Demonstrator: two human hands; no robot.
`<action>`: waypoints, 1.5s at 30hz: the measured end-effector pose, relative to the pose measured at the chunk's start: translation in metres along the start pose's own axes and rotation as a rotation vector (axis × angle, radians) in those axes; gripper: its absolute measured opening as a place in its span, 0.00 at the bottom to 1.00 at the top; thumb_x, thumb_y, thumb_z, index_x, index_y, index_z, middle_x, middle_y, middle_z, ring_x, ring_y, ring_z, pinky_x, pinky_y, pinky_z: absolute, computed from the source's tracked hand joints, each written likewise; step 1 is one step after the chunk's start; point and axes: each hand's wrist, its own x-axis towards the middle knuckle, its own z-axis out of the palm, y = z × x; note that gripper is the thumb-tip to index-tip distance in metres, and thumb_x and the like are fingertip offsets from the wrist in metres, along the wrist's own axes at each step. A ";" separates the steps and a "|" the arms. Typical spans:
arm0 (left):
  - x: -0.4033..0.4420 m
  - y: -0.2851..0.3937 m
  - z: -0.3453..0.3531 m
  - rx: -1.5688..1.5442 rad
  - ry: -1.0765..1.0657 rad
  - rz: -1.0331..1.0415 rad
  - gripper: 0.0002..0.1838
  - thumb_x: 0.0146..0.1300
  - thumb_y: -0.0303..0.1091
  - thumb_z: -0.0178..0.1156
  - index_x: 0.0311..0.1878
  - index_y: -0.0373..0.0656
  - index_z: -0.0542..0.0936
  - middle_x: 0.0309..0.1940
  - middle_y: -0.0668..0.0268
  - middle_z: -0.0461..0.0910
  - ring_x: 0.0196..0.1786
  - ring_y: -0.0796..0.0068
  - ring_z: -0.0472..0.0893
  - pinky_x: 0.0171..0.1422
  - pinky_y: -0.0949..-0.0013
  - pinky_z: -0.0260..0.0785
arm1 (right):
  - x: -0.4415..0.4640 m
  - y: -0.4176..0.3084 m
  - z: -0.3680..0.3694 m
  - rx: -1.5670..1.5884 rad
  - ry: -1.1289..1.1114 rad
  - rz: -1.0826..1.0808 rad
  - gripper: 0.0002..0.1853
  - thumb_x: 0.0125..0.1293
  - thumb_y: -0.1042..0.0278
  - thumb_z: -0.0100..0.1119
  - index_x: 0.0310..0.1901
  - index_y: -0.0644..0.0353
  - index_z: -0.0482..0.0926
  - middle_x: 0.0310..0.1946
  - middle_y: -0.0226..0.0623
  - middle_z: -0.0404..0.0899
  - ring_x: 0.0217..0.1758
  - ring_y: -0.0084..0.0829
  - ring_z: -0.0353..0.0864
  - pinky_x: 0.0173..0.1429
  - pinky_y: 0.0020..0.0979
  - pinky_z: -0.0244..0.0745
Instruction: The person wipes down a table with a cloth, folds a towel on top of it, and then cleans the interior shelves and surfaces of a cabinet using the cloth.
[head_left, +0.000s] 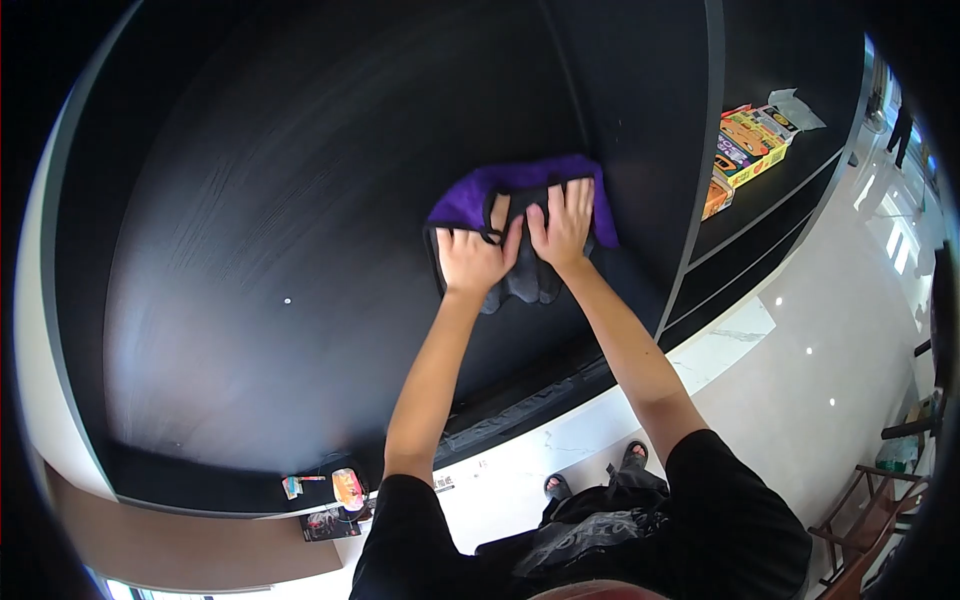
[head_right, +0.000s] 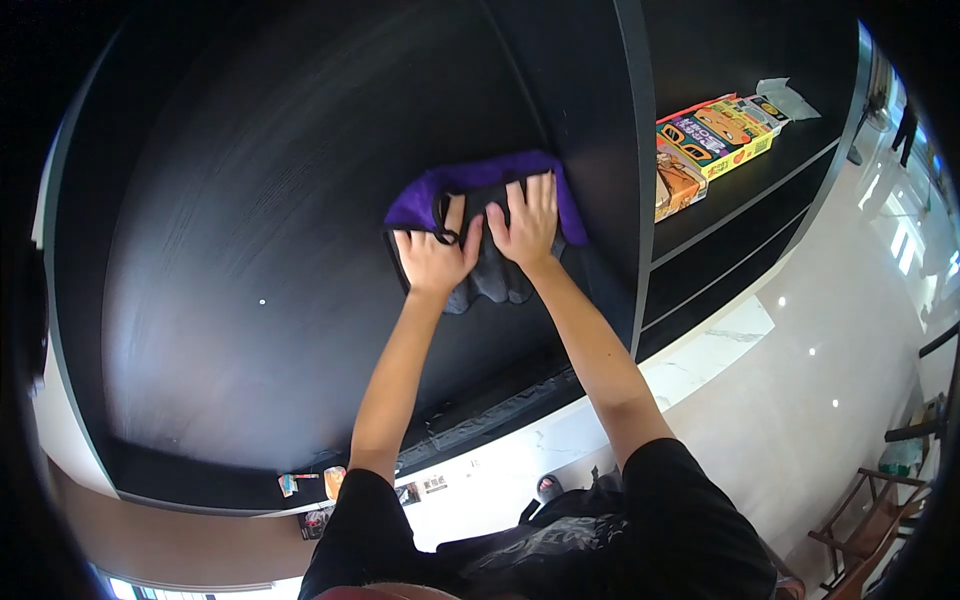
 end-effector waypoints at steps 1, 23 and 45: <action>-0.011 0.005 0.005 -0.001 -0.002 -0.001 0.21 0.62 0.51 0.64 0.54 0.51 0.84 0.53 0.65 0.81 0.57 0.60 0.77 0.61 0.51 0.65 | -0.012 0.003 0.000 0.002 -0.012 0.016 0.29 0.67 0.52 0.56 0.61 0.68 0.72 0.65 0.67 0.64 0.70 0.72 0.59 0.74 0.66 0.53; -0.248 0.120 0.102 -0.298 -0.368 -0.017 0.10 0.70 0.42 0.57 0.48 0.54 0.83 0.40 0.71 0.85 0.41 0.64 0.85 0.49 0.57 0.70 | -0.300 0.102 0.018 -0.124 -0.215 0.066 0.26 0.49 0.52 0.64 0.40 0.69 0.76 0.45 0.62 0.68 0.57 0.67 0.67 0.75 0.71 0.47; -0.215 0.072 0.060 -0.285 -0.419 -0.208 0.15 0.66 0.51 0.60 0.49 0.59 0.87 0.45 0.63 0.84 0.50 0.56 0.83 0.56 0.51 0.68 | -0.216 0.079 0.021 -0.065 -0.333 -0.078 0.27 0.52 0.66 0.56 0.56 0.66 0.73 0.60 0.69 0.63 0.65 0.75 0.59 0.68 0.79 0.43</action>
